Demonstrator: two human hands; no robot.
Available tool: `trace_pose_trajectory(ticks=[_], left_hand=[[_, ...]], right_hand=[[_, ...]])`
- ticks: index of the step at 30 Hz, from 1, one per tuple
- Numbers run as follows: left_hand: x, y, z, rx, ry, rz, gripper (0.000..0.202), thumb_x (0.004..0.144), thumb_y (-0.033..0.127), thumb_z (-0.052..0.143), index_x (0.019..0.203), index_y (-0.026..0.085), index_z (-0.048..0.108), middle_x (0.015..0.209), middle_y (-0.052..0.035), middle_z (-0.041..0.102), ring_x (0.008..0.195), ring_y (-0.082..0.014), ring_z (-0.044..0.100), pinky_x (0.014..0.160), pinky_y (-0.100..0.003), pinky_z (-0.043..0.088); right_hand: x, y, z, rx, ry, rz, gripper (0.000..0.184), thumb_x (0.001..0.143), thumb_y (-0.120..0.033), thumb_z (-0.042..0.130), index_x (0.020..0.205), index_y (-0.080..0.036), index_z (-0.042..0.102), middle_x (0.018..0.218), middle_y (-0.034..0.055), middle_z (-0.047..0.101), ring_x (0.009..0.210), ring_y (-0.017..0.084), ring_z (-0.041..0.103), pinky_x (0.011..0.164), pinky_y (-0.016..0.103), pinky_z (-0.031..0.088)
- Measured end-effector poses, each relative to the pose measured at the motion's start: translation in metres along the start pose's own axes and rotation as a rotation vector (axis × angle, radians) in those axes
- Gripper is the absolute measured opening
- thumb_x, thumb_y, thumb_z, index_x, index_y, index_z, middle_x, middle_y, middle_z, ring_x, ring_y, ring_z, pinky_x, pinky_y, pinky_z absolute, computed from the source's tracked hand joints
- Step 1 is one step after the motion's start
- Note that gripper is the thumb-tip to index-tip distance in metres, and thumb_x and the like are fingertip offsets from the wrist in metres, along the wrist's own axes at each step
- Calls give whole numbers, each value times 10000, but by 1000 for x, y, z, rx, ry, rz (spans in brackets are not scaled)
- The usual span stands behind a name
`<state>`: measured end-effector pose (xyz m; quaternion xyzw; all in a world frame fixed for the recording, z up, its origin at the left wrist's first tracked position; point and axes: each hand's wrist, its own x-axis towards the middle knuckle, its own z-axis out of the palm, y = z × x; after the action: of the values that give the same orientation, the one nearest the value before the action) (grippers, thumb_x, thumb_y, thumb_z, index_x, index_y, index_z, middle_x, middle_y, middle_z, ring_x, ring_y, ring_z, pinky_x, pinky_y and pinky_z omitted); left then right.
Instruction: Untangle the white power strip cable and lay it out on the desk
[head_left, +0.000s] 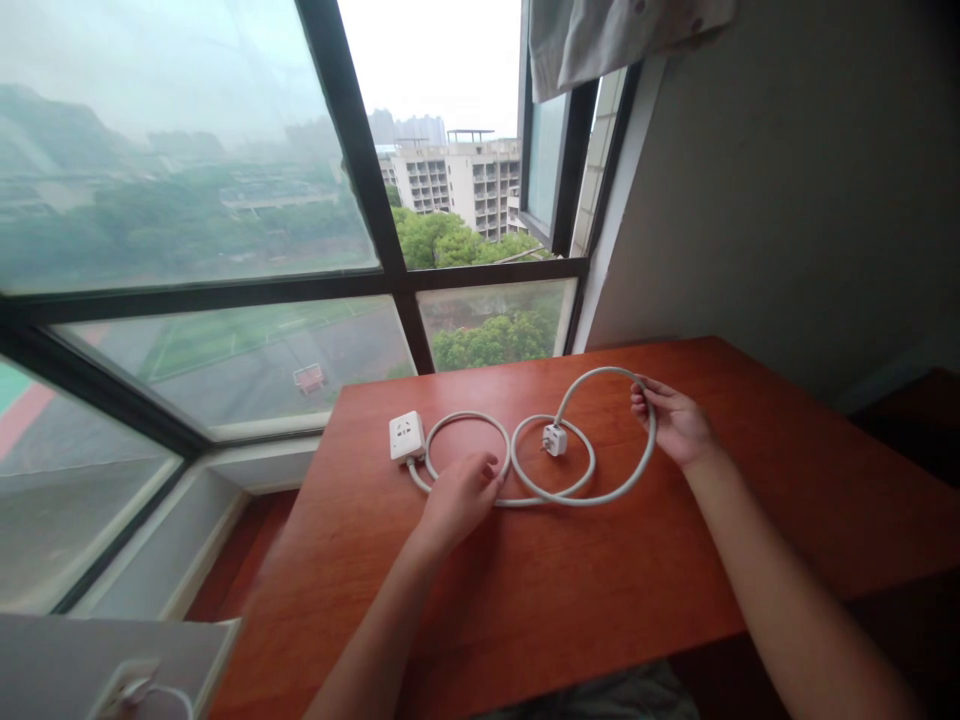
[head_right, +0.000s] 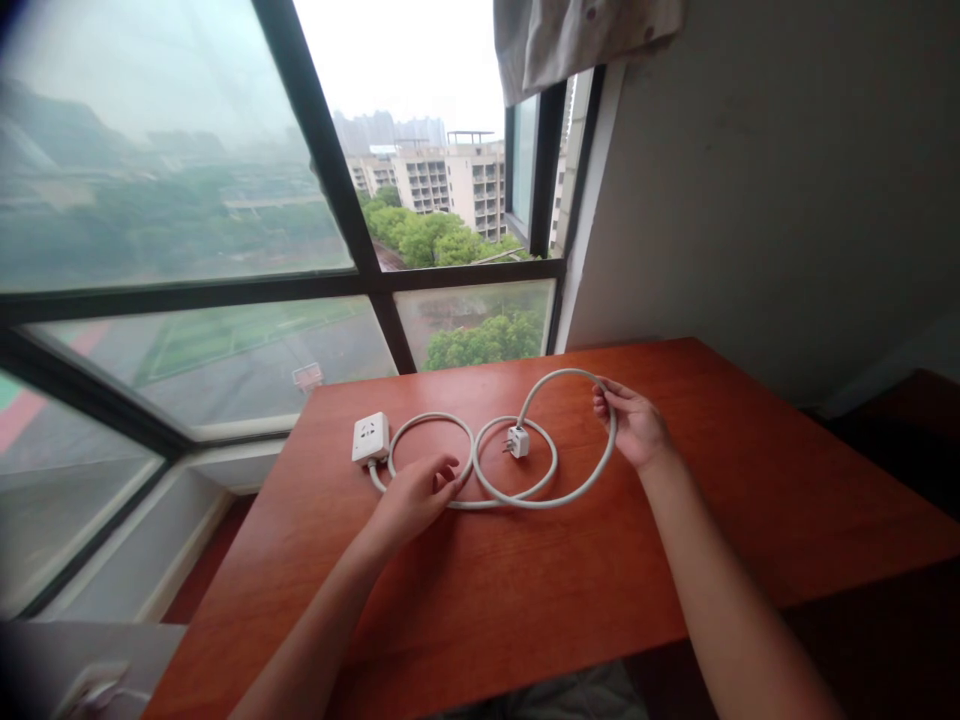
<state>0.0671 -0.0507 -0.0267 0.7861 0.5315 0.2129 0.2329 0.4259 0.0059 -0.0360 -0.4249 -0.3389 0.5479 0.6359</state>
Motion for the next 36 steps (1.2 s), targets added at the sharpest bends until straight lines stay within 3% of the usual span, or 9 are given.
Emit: trace_pose_trajectory(ticks=[7,11,15,19,25,31,36], left_hand=[[-1,0,2,44,-1,11,165,823,214,565,970,197,637,930,-61,695,829,-199,634,723,-285,445],[-2,2,2,50,-12,18,154,829,214,564,965,197,634,931,-62,684,840,-198,625,732,-284,440],[-3,5,2,89,-32,7,148,821,206,576,956,202,634,951,-63,668,855,-197,613,736,-279,431],[-2,8,2,148,-52,-11,160,812,193,585,965,209,630,972,-64,653,866,-200,608,738,-281,424],[-1,11,5,273,-77,-43,162,851,178,521,964,222,629,962,-66,643,894,-212,609,726,-280,409],[0,5,8,354,-49,-67,171,893,210,483,994,242,616,983,-73,633,925,-227,602,677,-281,392],[7,-6,-2,439,-26,-110,176,919,218,450,983,233,613,966,-77,627,939,-227,592,694,-282,392]], right_hand=[[4,27,-15,-9,81,51,234,701,-119,657,911,-218,691,831,36,684,676,121,635,586,232,572],[6,35,-17,-144,116,-5,224,677,-139,675,888,-212,687,809,34,695,642,135,639,589,263,575],[13,44,-20,-413,183,-104,224,672,-166,669,894,-195,692,813,46,715,733,184,666,733,346,572],[20,53,-23,-847,209,-208,251,693,-158,613,921,-198,711,934,73,729,908,233,664,926,421,492],[20,59,-19,-1208,174,-324,330,727,-132,550,1013,-190,703,1048,105,704,895,229,655,905,396,493],[26,63,-5,-1015,156,-322,325,742,-153,556,1042,-186,677,1042,99,709,950,233,660,920,405,503],[39,74,25,-839,45,-306,312,734,-154,566,1028,-177,668,1060,94,709,964,217,672,940,394,512]])
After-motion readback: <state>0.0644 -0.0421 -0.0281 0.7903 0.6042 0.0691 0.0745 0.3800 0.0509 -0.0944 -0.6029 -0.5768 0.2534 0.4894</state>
